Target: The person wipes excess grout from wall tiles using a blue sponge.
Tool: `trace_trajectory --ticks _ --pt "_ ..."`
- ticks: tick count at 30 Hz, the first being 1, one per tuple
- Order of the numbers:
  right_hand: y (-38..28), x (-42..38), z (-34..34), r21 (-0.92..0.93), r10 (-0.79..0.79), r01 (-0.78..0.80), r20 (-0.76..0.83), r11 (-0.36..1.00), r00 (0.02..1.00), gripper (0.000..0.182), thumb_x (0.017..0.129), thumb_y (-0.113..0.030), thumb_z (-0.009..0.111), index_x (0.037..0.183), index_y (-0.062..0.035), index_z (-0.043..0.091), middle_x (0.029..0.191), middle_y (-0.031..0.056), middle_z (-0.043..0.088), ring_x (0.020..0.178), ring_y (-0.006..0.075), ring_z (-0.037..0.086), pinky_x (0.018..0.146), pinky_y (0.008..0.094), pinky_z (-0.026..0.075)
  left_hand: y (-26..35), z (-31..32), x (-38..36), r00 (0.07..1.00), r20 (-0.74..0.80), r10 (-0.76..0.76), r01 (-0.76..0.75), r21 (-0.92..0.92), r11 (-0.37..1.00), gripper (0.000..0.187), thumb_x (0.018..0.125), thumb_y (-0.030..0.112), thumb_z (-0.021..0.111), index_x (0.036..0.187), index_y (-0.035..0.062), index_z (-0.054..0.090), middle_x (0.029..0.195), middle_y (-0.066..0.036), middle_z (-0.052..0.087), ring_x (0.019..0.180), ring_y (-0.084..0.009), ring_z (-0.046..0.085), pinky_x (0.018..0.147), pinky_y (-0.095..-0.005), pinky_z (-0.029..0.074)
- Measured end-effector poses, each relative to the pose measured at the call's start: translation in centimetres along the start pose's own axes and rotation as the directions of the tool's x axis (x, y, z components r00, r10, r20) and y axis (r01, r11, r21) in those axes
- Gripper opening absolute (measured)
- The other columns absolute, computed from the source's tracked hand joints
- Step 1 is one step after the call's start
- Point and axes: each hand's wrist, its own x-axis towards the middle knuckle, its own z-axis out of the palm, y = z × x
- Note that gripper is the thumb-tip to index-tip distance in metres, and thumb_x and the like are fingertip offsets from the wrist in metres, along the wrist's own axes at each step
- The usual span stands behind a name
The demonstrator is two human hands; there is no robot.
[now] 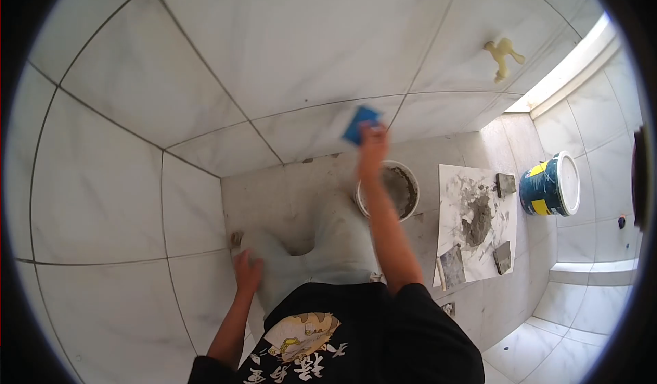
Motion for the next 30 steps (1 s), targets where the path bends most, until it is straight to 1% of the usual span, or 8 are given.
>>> trace_trajectory --ticks 4,11,15,16,18,22,26,30 --pt "-7.0 10.4 -6.5 0.095 -0.075 0.114 -0.339 0.989 0.938 0.028 0.082 -0.012 0.069 0.105 -0.0079 0.053 0.101 0.0067 0.058 0.092 0.0202 0.058 0.082 0.0364 0.051 8.0 -0.8 4.0 0.818 0.297 -0.492 0.452 0.197 0.87 0.108 0.076 0.055 0.074 0.16 0.0155 0.018 0.162 -0.026 0.012 0.143 -0.0534 0.024 0.112 -0.0655 0.028" --pt "1.3 2.7 7.1 -0.424 -0.231 0.057 -0.371 0.904 0.9 0.037 0.089 -0.01 0.074 0.119 0.0007 0.054 0.106 0.0108 0.063 0.087 0.0203 0.061 0.079 0.0349 0.051 8.1 -1.0 5.5 0.799 0.255 -0.544 0.493 0.238 0.837 0.107 0.076 0.055 0.073 0.16 0.0158 0.019 0.161 -0.027 0.017 0.14 -0.0549 0.03 0.109 -0.0666 0.031" --pt "12.9 -10.2 16.6 -0.521 -0.234 0.271 0.138 0.809 0.963 0.036 0.087 -0.008 0.071 0.118 0.004 0.058 0.106 0.0179 0.064 0.103 0.0314 0.063 0.091 0.0418 0.05 7.7 -1.0 5.5 0.803 0.264 -0.534 0.477 0.251 0.842 0.105 0.077 0.055 0.072 0.16 0.016 0.019 0.162 -0.026 0.017 0.14 -0.0535 0.03 0.11 -0.0649 0.031" --pt "10.9 -12.2 16.7 -0.541 0.049 0.252 0.481 0.802 0.875 0.038 0.085 -0.007 0.072 0.119 0.0012 0.06 0.109 0.0188 0.062 0.099 0.0323 0.063 0.091 0.0408 0.05 7.6 -1.0 5.4 0.806 0.267 -0.528 0.477 0.234 0.847 0.104 0.078 0.054 0.071 0.16 0.0159 0.02 0.162 -0.027 0.017 0.141 -0.0529 0.03 0.111 -0.0643 0.031" --pt "8.9 -13.9 15.7 -0.408 -0.091 0.472 0.674 0.782 0.733 0.04 0.083 -0.006 0.072 0.121 -0.0007 0.06 0.11 0.0169 0.061 0.096 0.0291 0.063 0.088 0.0385 0.051 7.5 -1.6 5.3 0.798 0.276 -0.535 0.484 0.235 0.843 0.103 0.079 0.054 0.07 0.16 0.0152 0.02 0.161 -0.027 0.017 0.141 -0.0525 0.03 0.111 -0.0637 0.031" --pt "1.5 -6.4 8.0 -0.309 -0.059 0.13 0.229 0.942 0.972 0.043 0.092 -0.002 0.065 0.133 -0.0039 0.05 0.105 0.0074 0.064 0.091 0.0169 0.063 0.081 0.0317 0.053 8.0 -1.4 5.7 0.793 0.272 -0.545 0.482 0.266 0.835 0.101 0.08 0.054 0.067 0.159 0.0128 0.021 0.16 -0.027 0.02 0.14 -0.0521 0.032 0.111 -0.0624 0.032" --pt "-4.1 2.5 4.6 -0.332 -0.285 0.173 -0.326 0.927 0.901 0.03 0.093 -0.01 0.065 0.12 0.0003 0.056 0.09 0.0045 0.061 0.076 0.0143 0.06 0.067 0.0278 0.051 7.2 -1.0 5.3 0.83 0.246 -0.502 0.46 0.208 0.863 0.1 0.081 0.054 0.067 0.159 0.0121 0.022 0.16 -0.027 0.021 0.139 -0.0519 0.034 0.111 -0.0618 0.031" --pt "6.1 -4.5 14.2 -0.664 -0.337 0.227 -0.041 0.713 0.94 0.011 0.09 -0.007 0.062 0.095 0.0035 0.061 0.089 0.0124 0.064 0.078 0.0234 0.059 0.071 0.0388 0.049 7.6 -1.2 6.0 0.816 0.234 -0.528 0.476 0.247 0.844 0.099 0.08 0.054 0.068 0.159 0.0122 0.023 0.159 -0.027 0.023 0.136 -0.0511 0.037 0.111 -0.0617 0.032"
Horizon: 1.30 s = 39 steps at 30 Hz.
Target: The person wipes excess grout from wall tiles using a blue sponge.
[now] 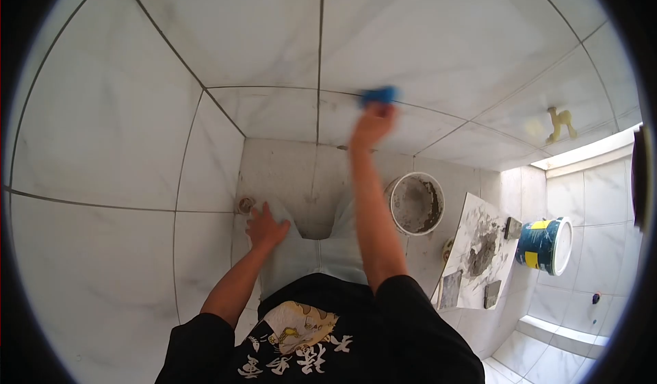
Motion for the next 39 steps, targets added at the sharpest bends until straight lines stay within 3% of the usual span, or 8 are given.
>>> trace_trajectory --ticks 4,12,16,20,25,27,29,39 --pt "-2.4 -9.6 -0.2 0.334 -0.168 -0.059 0.611 0.941 0.774 0.032 0.086 -0.005 0.068 0.118 -0.0029 0.062 0.096 0.0065 0.061 0.087 0.0166 0.058 0.079 0.0331 0.05 -0.5 0.1 -0.2 1.0 0.011 0.009 -0.009 -0.036 0.999 0.1 0.08 0.053 0.069 0.159 0.0123 0.023 0.159 -0.027 0.023 0.136 -0.0507 0.038 0.111 -0.0621 0.032" --pt "1.0 13.0 -15.0 0.268 0.183 -0.128 -0.191 0.955 0.964 0.043 0.093 -0.017 0.071 0.126 0.0034 0.053 0.103 0.0145 0.065 0.087 0.0187 0.064 0.073 0.0348 0.057 -0.7 0.1 -0.2 1.0 -0.002 0.017 -0.017 -0.074 0.997 0.095 0.081 0.049 0.069 0.158 0.0128 0.026 0.158 -0.027 0.024 0.138 -0.0514 0.035 0.111 -0.062 0.032" --pt "2.3 8.4 -5.0 0.145 0.024 0.007 -0.207 0.989 0.978 0.036 0.091 -0.017 0.071 0.116 0.0026 0.055 0.093 0.0088 0.062 0.076 0.0163 0.058 0.066 0.0312 0.052 0.2 -1.0 -0.5 1.0 0.006 -0.002 0.002 -0.051 0.999 0.093 0.082 0.049 0.067 0.157 0.0119 0.027 0.158 -0.027 0.024 0.137 -0.0522 0.036 0.11 -0.0623 0.033" --pt "-0.6 -10.9 5.5 0.229 -0.438 0.374 0.51 0.899 0.74 0.022 0.084 0.003 0.063 0.105 -0.0012 0.065 0.091 0.0153 0.063 0.084 0.0277 0.063 0.074 0.0404 0.051 -0.6 0.4 -0.5 1.0 -0.004 -0.009 0.008 -0.012 1.0 0.093 0.081 0.049 0.067 0.157 0.0123 0.028 0.158 -0.027 0.024 0.136 -0.0521 0.037 0.109 -0.0622 0.034" --pt "0.8 -21.0 0.6 0.329 -0.066 -0.351 0.805 0.877 0.59 0.034 0.084 -0.008 0.063 0.117 -0.0006 0.06 0.091 0.0128 0.06 0.08 0.0269 0.06 0.075 0.0398 0.051 -0.9 -0.1 -0.2 1.0 -0.025 0.001 -0.002 -0.057 0.998 0.092 0.081 0.051 0.066 0.157 0.0134 0.029 0.156 -0.028 0.027 0.134 -0.0514 0.039 0.108 -0.0625 0.035" --pt "4.4 -20.0 -1.8 -0.082 0.561 -0.724 0.693 0.685 0.452 0.032 0.089 -0.013 0.059 0.121 -0.0046 0.056 0.099 0.0083 0.06 0.087 0.0217 0.059 0.078 0.0384 0.051 -0.8 0.0 0.2 1.0 -0.001 0.0 0.0 -0.074 0.997 0.093 0.082 0.052 0.066 0.157 0.0135 0.027 0.157 -0.027 0.025 0.136 -0.0524 0.037 0.109 -0.0632 0.033" --pt "15.2 -19.1 -2.2 0.235 0.739 -0.938 0.579 0.253 0.344 0.031 0.093 -0.015 0.056 0.122 -0.0084 0.052 0.111 0.0083 0.058 0.096 0.022 0.057 0.08 0.0401 0.05 -0.9 -0.1 1.0 1.0 0.019 -0.007 0.009 -0.081 0.997 0.093 0.082 0.052 0.066 0.157 0.0136 0.026 0.158 -0.027 0.023 0.138 -0.0534 0.034 0.111 -0.0638 0.031" --pt "21.1 -13.0 7.2 0.247 0.73 -0.691 -0.129 0.68 0.672 0.04 0.087 0.0 0.055 0.126 0.0028 0.055 0.115 0.0181 0.063 0.098 0.0296 0.064 0.087 0.0423 0.051 -0.3 -0.3 2.4 0.999 0.021 -0.048 0.049 -0.054 0.997 0.087 0.084 0.048 0.062 0.157 0.0125 0.029 0.155 -0.028 0.026 0.135 -0.0483 0.038 0.111 -0.0606 0.032"
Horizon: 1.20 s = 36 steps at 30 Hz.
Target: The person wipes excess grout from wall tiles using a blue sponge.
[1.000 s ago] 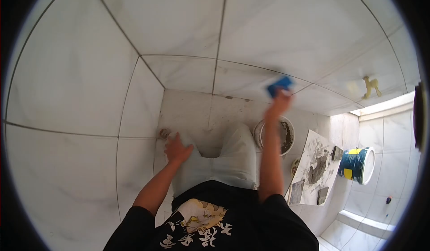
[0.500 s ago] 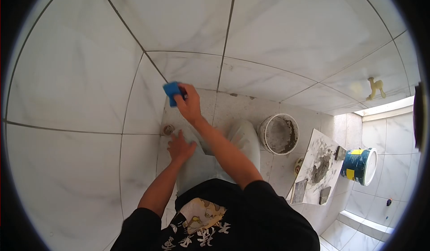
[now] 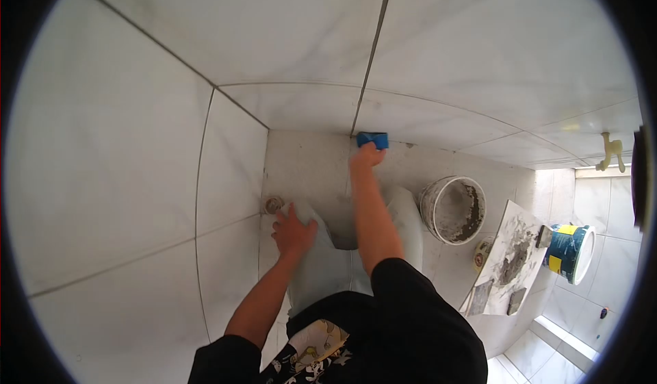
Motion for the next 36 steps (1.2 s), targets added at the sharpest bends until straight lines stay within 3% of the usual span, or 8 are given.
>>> trace_trajectory --ticks 4,7,10,14,16,19,29,36 --pt "9.2 -3.7 3.0 -0.466 0.13 0.019 0.284 0.884 0.95 0.035 0.089 -0.005 0.055 0.123 0.0032 0.058 0.11 0.0126 0.065 0.091 0.0217 0.062 0.081 0.0348 0.049 0.3 -0.4 0.3 1.0 0.005 0.023 -0.023 -0.011 1.0 0.086 0.084 0.048 0.062 0.156 0.011 0.031 0.154 -0.028 0.028 0.134 -0.0487 0.038 0.111 -0.0598 0.031" --pt "6.7 -8.3 -0.1 -0.277 0.222 -0.111 0.411 0.954 0.884 0.04 0.09 -0.005 0.055 0.129 0.0036 0.054 0.11 0.0117 0.064 0.087 0.0216 0.061 0.079 0.0351 0.05 0.0 0.0 0.6 0.999 -0.026 0.035 -0.035 0.002 0.999 0.085 0.084 0.048 0.062 0.155 0.0105 0.032 0.154 -0.029 0.028 0.133 -0.0495 0.038 0.109 -0.0594 0.032" --pt "5.0 -4.5 -2.5 0.009 0.16 -0.162 0.117 0.987 0.98 0.042 0.092 -0.006 0.055 0.133 0.0021 0.05 0.11 0.0111 0.061 0.088 0.0219 0.06 0.079 0.0381 0.051 -0.1 0.2 0.8 0.998 -0.028 0.055 -0.055 0.009 0.998 0.086 0.084 0.048 0.062 0.155 0.01 0.031 0.153 -0.029 0.028 0.133 -0.0502 0.038 0.109 -0.0593 0.032" --pt "6.2 -0.8 -1.1 -0.187 -0.057 0.067 0.057 0.98 0.997 0.038 0.093 -0.005 0.054 0.13 -0.0015 0.05 0.113 0.0113 0.058 0.091 0.0228 0.059 0.078 0.0405 0.052 -0.8 0.9 0.8 0.994 -0.058 0.096 -0.097 -0.011 0.995 0.086 0.083 0.049 0.063 0.154 0.0105 0.032 0.153 -0.029 0.028 0.132 -0.0508 0.038 0.109 -0.0592 0.032" --pt "6.1 -3.5 -0.7 -0.22 0.391 -0.324 0.557 0.92 0.733 0.032 0.094 -0.008 0.053 0.126 -0.0035 0.052 0.114 0.0128 0.057 0.097 0.025 0.058 0.079 0.0439 0.053 -0.2 0.3 0.6 0.998 -0.023 0.058 -0.059 -0.024 0.998 0.086 0.083 0.049 0.064 0.154 0.0114 0.034 0.154 -0.029 0.028 0.133 -0.0506 0.038 0.108 -0.0594 0.033" --pt "-0.8 -9.0 -1.8 -0.133 0.624 -0.631 0.399 0.764 0.672 0.032 0.096 -0.014 0.052 0.126 -0.0014 0.051 0.113 0.0146 0.057 0.1 0.0283 0.057 0.078 0.046 0.054 0.0 0.4 1.1 0.999 -0.028 0.028 -0.028 0.012 1.0 0.086 0.082 0.048 0.064 0.154 0.0123 0.034 0.153 -0.029 0.029 0.132 -0.05 0.039 0.107 -0.0591 0.035" --pt "-1.4 -1.9 1.6 0.201 0.644 -0.729 0.357 0.655 0.677 0.032 0.102 -0.016 0.045 0.125 0.0055 0.044 0.115 0.0209 0.055 0.095 0.0339 0.06 0.08 0.0467 0.057 0.2 0.4 0.7 0.999 -0.029 0.036 -0.036 0.026 0.999 0.087 0.083 0.049 0.064 0.155 0.0131 0.032 0.154 -0.027 0.028 0.133 -0.0496 0.039 0.109 -0.0592 0.034" --pt "-13.4 -15.0 1.1 0.326 0.266 -0.639 0.71 0.697 0.652 0.029 0.094 -0.006 0.056 0.123 -0.005 0.052 0.106 0.0108 0.061 0.089 0.0238 0.062 0.081 0.0373 0.057 -1.0 1.7 0.6 0.994 -0.072 0.085 -0.08 0.073 0.994 0.085 0.084 0.053 0.063 0.154 0.0152 0.032 0.153 -0.027 0.029 0.131 -0.0497 0.042 0.107 -0.0594 0.036"
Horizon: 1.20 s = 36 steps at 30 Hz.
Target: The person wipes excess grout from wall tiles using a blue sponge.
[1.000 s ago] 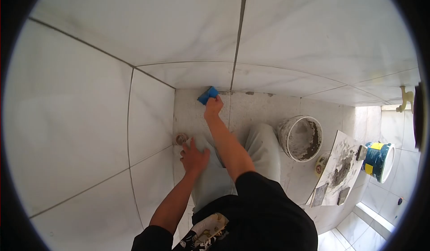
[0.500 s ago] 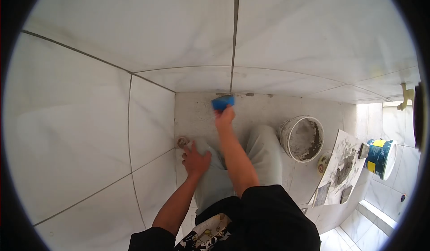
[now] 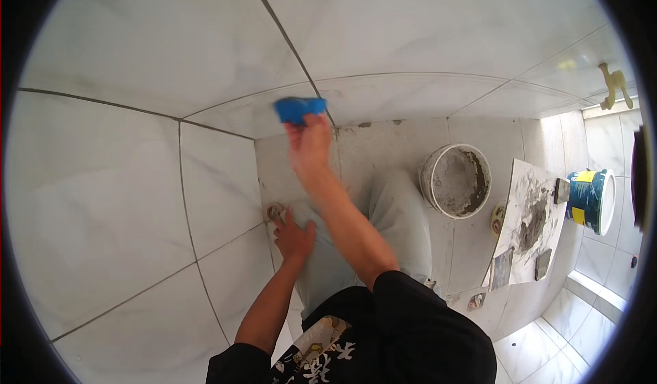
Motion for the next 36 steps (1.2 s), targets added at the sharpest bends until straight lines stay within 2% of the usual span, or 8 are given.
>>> trace_trajectory --ticks 5,9,13,19,21,27,32,36 --pt "-0.3 -8.4 0.2 -0.39 -0.049 0.281 0.509 0.877 0.86 0.031 0.088 -0.002 0.064 0.118 -0.0061 0.057 0.108 0.008 0.059 0.088 0.0225 0.062 0.076 0.0336 0.055 1.1 -1.3 -0.3 1.0 0.023 -0.015 0.016 -0.032 0.999 0.084 0.085 0.055 0.062 0.154 0.0155 0.033 0.154 -0.028 0.029 0.13 -0.0493 0.043 0.106 -0.0603 0.037" --pt "-4.5 -9.5 -2.2 -0.604 -0.364 0.783 0.703 0.146 0.611 0.047 0.078 -0.001 0.075 0.122 -0.0073 0.061 0.117 0.0143 0.053 0.1 0.023 0.055 0.078 0.034 0.05 1.2 -0.7 0.2 0.999 -0.014 -0.034 0.033 -0.03 0.999 0.084 0.084 0.054 0.062 0.153 0.0149 0.034 0.151 -0.027 0.032 0.129 -0.0489 0.044 0.105 -0.0606 0.038" --pt "-6.6 -4.7 -0.9 -0.489 -0.462 0.848 0.812 -0.206 0.356 0.045 0.072 0.001 0.076 0.115 -0.0119 0.07 0.105 0.0159 0.055 0.095 0.0328 0.056 0.079 0.0395 0.05 0.2 -0.3 -0.1 0.999 -0.025 0.023 -0.024 -0.067 0.997 0.085 0.083 0.051 0.064 0.154 0.0134 0.035 0.152 -0.027 0.031 0.13 -0.0494 0.043 0.107 -0.0604 0.036" --pt "-4.4 5.2 -8.8 -0.51 -0.383 0.8 0.84 -0.316 0.384 0.04 0.075 0.004 0.073 0.113 -0.0097 0.072 0.102 0.014 0.058 0.083 0.0276 0.057 0.075 0.037 0.051 1.1 -1.1 0.0 0.999 0.015 -0.042 0.043 -0.062 0.997 0.087 0.083 0.05 0.064 0.155 0.0125 0.033 0.151 -0.026 0.032 0.13 -0.0501 0.042 0.107 -0.0599 0.036" --pt "-3.9 5.2 -13.0 -0.745 -0.393 0.581 0.666 -0.326 0.634 0.039 0.075 0.004 0.072 0.111 -0.0095 0.072 0.1 0.0144 0.056 0.084 0.0279 0.056 0.073 0.0372 0.05 0.9 -0.5 -0.3 0.999 0.008 -0.045 0.045 -0.06 0.997 0.087 0.083 0.05 0.064 0.155 0.0128 0.032 0.151 -0.026 0.032 0.131 -0.0498 0.042 0.108 -0.0599 0.035" --pt "-6.5 -5.0 -0.1 -0.523 -0.455 0.839 0.79 -0.15 0.411 0.039 0.074 0.003 0.072 0.111 -0.0112 0.073 0.094 0.0143 0.052 0.083 0.0301 0.054 0.072 0.0366 0.048 0.8 -1.2 -0.2 0.998 0.053 -0.029 0.033 -0.076 0.997 0.088 0.082 0.05 0.063 0.156 0.0134 0.031 0.155 -0.027 0.027 0.134 -0.0493 0.039 0.11 -0.0588 0.034" --pt "-5.1 1.9 -4.7 -0.652 -0.25 0.724 0.757 -0.226 0.604 0.029 0.079 0.005 0.067 0.106 -0.0062 0.069 0.102 0.0178 0.056 0.092 0.0354 0.059 0.078 0.0401 0.05 0.6 -1.4 -0.3 0.996 0.057 -0.071 0.077 -0.103 0.992 0.088 0.082 0.051 0.063 0.156 0.0136 0.031 0.157 -0.028 0.025 0.135 -0.0498 0.037 0.109 -0.0592 0.035" --pt "-3.0 0.2 -5.4 -0.614 -0.509 0.787 0.698 -0.063 0.504 0.029 0.081 0.008 0.066 0.108 -0.0013 0.066 0.104 0.0178 0.057 0.095 0.0346 0.061 0.083 0.0372 0.051 0.9 -1.6 0.4 0.998 0.03 -0.059 0.062 -0.091 0.994 0.088 0.082 0.051 0.063 0.156 0.0144 0.031 0.157 -0.028 0.026 0.136 -0.049 0.037 0.108 -0.0595 0.035"
